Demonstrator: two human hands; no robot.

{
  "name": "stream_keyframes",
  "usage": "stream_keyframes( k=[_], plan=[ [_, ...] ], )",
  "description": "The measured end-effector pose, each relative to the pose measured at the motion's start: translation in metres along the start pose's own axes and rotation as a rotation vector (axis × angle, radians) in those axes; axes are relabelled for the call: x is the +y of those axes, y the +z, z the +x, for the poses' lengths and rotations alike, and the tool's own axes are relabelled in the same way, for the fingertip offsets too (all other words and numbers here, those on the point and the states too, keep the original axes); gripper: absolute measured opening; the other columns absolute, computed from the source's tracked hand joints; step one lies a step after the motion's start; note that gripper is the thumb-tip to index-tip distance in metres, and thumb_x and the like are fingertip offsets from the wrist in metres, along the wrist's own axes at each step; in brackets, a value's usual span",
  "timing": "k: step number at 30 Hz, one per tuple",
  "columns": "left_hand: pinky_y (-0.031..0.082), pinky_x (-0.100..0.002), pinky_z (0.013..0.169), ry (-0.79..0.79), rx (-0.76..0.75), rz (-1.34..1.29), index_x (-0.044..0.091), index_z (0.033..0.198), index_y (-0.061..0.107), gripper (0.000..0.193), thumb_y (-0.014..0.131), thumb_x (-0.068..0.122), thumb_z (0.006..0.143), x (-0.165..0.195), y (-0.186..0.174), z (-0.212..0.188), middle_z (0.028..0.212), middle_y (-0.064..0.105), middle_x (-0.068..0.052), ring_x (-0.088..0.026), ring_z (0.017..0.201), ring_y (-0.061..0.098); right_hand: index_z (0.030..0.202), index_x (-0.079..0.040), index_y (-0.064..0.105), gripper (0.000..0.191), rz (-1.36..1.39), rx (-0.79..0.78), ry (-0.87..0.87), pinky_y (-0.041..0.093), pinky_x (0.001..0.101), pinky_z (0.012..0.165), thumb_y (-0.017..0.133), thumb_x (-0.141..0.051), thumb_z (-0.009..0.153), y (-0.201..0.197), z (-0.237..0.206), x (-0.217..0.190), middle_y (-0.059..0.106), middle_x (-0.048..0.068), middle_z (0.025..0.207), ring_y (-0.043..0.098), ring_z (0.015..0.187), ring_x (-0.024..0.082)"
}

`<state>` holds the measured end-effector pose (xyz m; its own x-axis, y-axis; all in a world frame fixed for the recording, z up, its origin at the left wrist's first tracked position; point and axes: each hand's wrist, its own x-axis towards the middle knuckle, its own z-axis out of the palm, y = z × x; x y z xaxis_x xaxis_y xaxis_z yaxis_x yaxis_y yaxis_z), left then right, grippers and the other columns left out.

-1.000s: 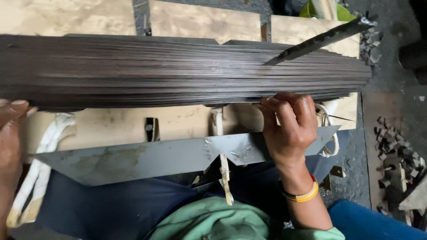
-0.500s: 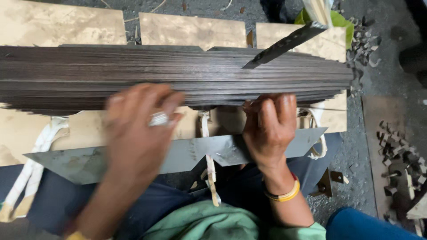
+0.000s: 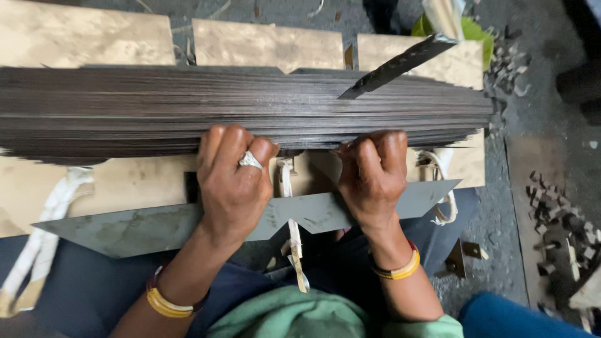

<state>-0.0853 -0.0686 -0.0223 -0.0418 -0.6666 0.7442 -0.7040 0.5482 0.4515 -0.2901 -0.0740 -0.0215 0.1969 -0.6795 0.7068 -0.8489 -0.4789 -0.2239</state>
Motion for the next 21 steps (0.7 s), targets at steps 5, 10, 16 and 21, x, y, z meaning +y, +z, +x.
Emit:
stream_keyframes(
  k=[5, 10, 16, 21],
  plan=[
    [0.044, -0.044, 0.079, 0.040, 0.004, 0.027, 0.002, 0.087, 0.062, 0.014, 0.071, -0.008, 0.087, 0.000, -0.003, 0.003, 0.088, 0.049, -0.008, -0.028, 0.086, 0.051, 0.088, 0.001, 0.057, 0.022, -0.030, 0.071, -0.055, 0.045, 0.0461, 0.081, 0.076, 0.010, 0.080, 0.003, 0.002, -0.002, 0.052, 0.016, 0.096, 0.053, 0.093, 0.037],
    [0.045, -0.044, 0.080, 0.012, -0.010, 0.046, 0.004, 0.086, 0.062, 0.014, 0.073, -0.005, 0.083, 0.003, -0.003, 0.007, 0.088, 0.050, -0.009, -0.029, 0.087, 0.052, 0.095, 0.000, 0.060, 0.023, 0.091, -0.063, 0.023, 0.050, 0.0451, 0.084, 0.079, 0.005, 0.082, -0.012, 0.015, -0.002, 0.054, 0.016, 0.100, 0.057, 0.097, 0.036],
    [0.047, -0.044, 0.084, -0.019, -0.090, 0.094, 0.005, 0.091, 0.065, 0.017, 0.073, -0.003, 0.078, 0.010, -0.011, 0.015, 0.095, 0.059, -0.008, -0.029, 0.093, 0.057, 0.130, 0.000, 0.049, 0.056, 0.679, 0.051, 0.358, 0.056, 0.0285, 0.100, 0.078, 0.000, 0.082, -0.053, 0.081, -0.003, 0.065, 0.004, 0.112, 0.066, 0.107, 0.012],
    [0.046, -0.044, 0.086, 0.009, -0.112, 0.122, 0.007, 0.094, 0.067, 0.017, 0.073, -0.002, 0.081, 0.013, -0.012, 0.017, 0.098, 0.060, -0.006, -0.028, 0.095, 0.057, 0.116, 0.006, 0.065, 0.019, 0.812, -0.247, 0.273, 0.061, 0.0325, 0.100, 0.071, 0.008, 0.099, -0.034, 0.099, 0.023, 0.076, 0.014, 0.109, 0.074, 0.107, 0.022]
  ],
)
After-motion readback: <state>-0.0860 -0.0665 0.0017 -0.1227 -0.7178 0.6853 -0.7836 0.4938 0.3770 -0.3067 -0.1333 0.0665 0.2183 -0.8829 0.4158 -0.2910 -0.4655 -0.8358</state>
